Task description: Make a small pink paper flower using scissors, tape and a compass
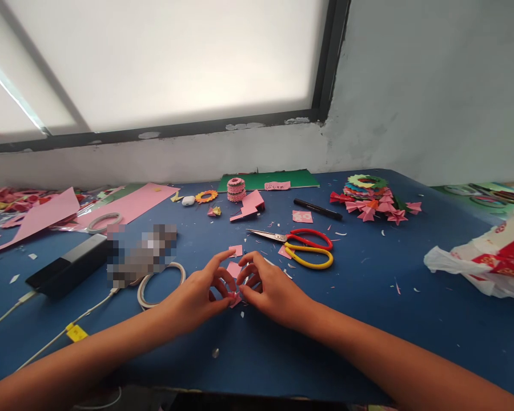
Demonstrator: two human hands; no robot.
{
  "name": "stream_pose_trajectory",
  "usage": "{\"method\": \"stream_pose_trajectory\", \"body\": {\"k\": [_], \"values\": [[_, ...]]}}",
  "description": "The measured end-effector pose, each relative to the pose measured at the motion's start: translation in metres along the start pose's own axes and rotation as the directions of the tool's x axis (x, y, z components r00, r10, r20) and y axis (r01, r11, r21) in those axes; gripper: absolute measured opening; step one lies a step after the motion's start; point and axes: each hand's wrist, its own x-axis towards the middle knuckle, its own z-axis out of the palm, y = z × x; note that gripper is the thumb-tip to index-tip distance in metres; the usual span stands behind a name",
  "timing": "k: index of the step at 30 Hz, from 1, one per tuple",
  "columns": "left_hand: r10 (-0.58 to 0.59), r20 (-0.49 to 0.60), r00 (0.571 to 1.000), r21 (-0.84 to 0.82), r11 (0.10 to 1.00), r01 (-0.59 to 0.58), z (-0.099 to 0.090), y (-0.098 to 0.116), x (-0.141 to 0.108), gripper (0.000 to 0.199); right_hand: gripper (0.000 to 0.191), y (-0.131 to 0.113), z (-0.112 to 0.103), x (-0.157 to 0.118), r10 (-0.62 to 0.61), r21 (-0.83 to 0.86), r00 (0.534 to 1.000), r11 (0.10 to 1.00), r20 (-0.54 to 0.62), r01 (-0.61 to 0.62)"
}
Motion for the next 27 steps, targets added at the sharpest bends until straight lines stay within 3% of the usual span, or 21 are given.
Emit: {"method": "stream_pose_trajectory", "body": {"k": [6,14,27], "values": [[0.011,0.056,0.998,-0.008,1.000,-0.010,-0.0011,-0.0038,0.0003,0.061,0.026,-0.0009,-0.0036,-0.0012,-0.017,0.009,0.997,1.000,0.073,0.016],[-0.017,0.020,1.000,-0.029,0.999,0.018,-0.0029,0.0001,0.0012,0.053,0.025,-0.0066,-0.0092,-0.0028,-0.085,-0.008,0.986,0.996,0.146,0.088],[-0.017,-0.061,0.998,-0.187,0.982,0.006,-0.0058,0.0049,0.0039,0.055,0.021,-0.0084,-0.0098,-0.0012,-0.049,-0.010,0.998,0.999,0.026,0.049]]}}
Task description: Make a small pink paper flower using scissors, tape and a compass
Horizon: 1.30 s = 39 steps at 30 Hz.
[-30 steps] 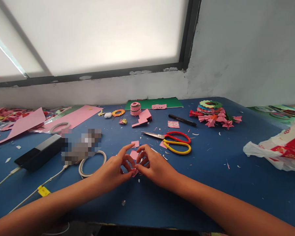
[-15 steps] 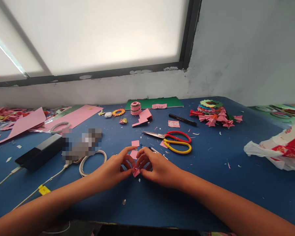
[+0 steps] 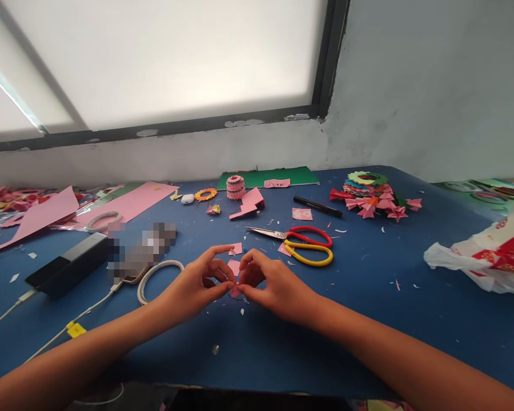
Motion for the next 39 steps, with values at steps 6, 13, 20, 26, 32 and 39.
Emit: {"method": "stream_pose_trajectory", "body": {"k": [6,13,20,26,32,39], "values": [[-0.024,0.035,0.999,-0.142,0.989,0.029,0.0001,0.0052,0.0006,0.052,0.023,-0.0016,0.0023,-0.0010,0.049,0.050,0.999,0.998,-0.019,-0.047],[-0.031,0.062,0.998,-0.341,0.939,0.050,0.0005,0.0068,0.0019,0.050,0.023,-0.0054,0.0033,-0.0004,0.118,0.093,0.993,0.989,-0.017,-0.116],[-0.049,0.084,0.995,-0.408,0.910,0.079,0.0027,0.0059,0.0031,0.050,0.024,-0.0084,0.0040,-0.0027,0.125,0.101,0.991,0.988,-0.040,-0.120],[-0.069,0.060,0.996,-0.395,0.914,0.087,0.0010,0.0075,0.0029,0.052,0.026,-0.0061,0.0043,-0.0027,0.150,0.223,0.988,0.965,-0.026,-0.140],[-0.057,0.036,0.998,-0.367,0.928,0.066,0.0012,0.0054,0.0036,0.050,0.032,-0.0043,0.0027,-0.0018,0.191,0.353,0.982,0.919,-0.004,-0.178],[-0.049,0.010,0.999,-0.293,0.955,0.049,-0.0019,0.0059,0.0009,0.048,0.037,-0.0006,0.0009,0.0012,0.210,0.441,0.978,0.878,-0.003,-0.187]]}}
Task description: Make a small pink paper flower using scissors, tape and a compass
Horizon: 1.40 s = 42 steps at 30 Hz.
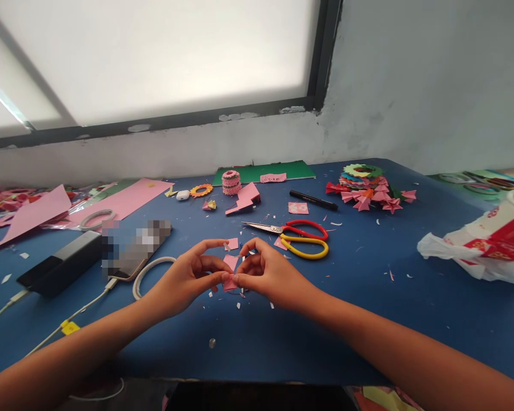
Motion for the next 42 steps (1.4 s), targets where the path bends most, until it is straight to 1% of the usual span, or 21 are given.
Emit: {"method": "stream_pose_trajectory", "body": {"k": [3,7,10,14,18,21,23,28,30,36,39,42], "values": [[0.003,-0.004,1.000,0.032,0.999,-0.003,0.000,0.001,-0.001,0.050,0.039,0.000,-0.001,0.000,0.008,0.009,1.000,1.000,-0.001,-0.008],[-0.005,-0.004,1.000,0.049,0.999,0.005,0.003,0.002,-0.002,0.055,0.038,-0.001,0.000,0.000,-0.001,-0.021,1.000,1.000,-0.020,0.000],[-0.003,-0.010,1.000,0.069,0.998,0.003,0.006,0.002,-0.001,0.053,0.036,-0.003,0.002,0.000,-0.005,-0.031,1.000,1.000,-0.030,0.004],[0.023,-0.017,1.000,0.172,0.985,-0.020,0.008,0.001,-0.001,0.050,0.037,-0.003,0.004,0.000,-0.009,-0.057,0.999,0.998,-0.045,0.006],[0.083,-0.038,0.996,0.312,0.948,-0.067,0.009,0.000,-0.004,0.051,0.033,-0.003,0.004,-0.003,-0.025,-0.141,0.998,0.990,-0.063,0.016],[0.103,-0.039,0.994,0.379,0.922,-0.080,0.009,0.000,-0.006,0.053,0.031,-0.003,0.005,-0.004,-0.037,-0.181,0.997,0.983,-0.069,0.024],[0.106,-0.034,0.994,0.397,0.914,-0.084,0.009,0.000,-0.007,0.054,0.032,-0.003,0.005,-0.003,-0.033,-0.167,0.997,0.986,-0.065,0.022],[0.088,-0.047,0.995,0.392,0.918,-0.063,0.009,0.002,-0.007,0.054,0.038,-0.001,0.002,-0.001,0.005,-0.011,1.000,1.000,-0.030,-0.005],[0.080,-0.051,0.995,0.391,0.919,-0.053,0.009,0.002,-0.006,0.053,0.040,0.000,0.001,0.001,0.007,0.021,1.000,1.000,-0.021,-0.007],[0.095,-0.056,0.994,0.409,0.910,-0.064,0.009,0.001,-0.006,0.046,0.046,0.000,0.003,0.003,0.011,0.023,0.999,1.000,-0.031,-0.010],[0.103,-0.030,0.994,0.426,0.901,-0.081,0.010,-0.002,-0.005,0.043,0.049,0.002,0.005,0.004,0.024,0.039,0.999,0.999,-0.037,-0.022],[0.095,0.003,0.995,0.421,0.903,-0.088,0.013,-0.005,-0.005,0.046,0.048,0.004,0.006,0.004,0.031,0.045,0.999,0.999,-0.044,-0.029]]}}
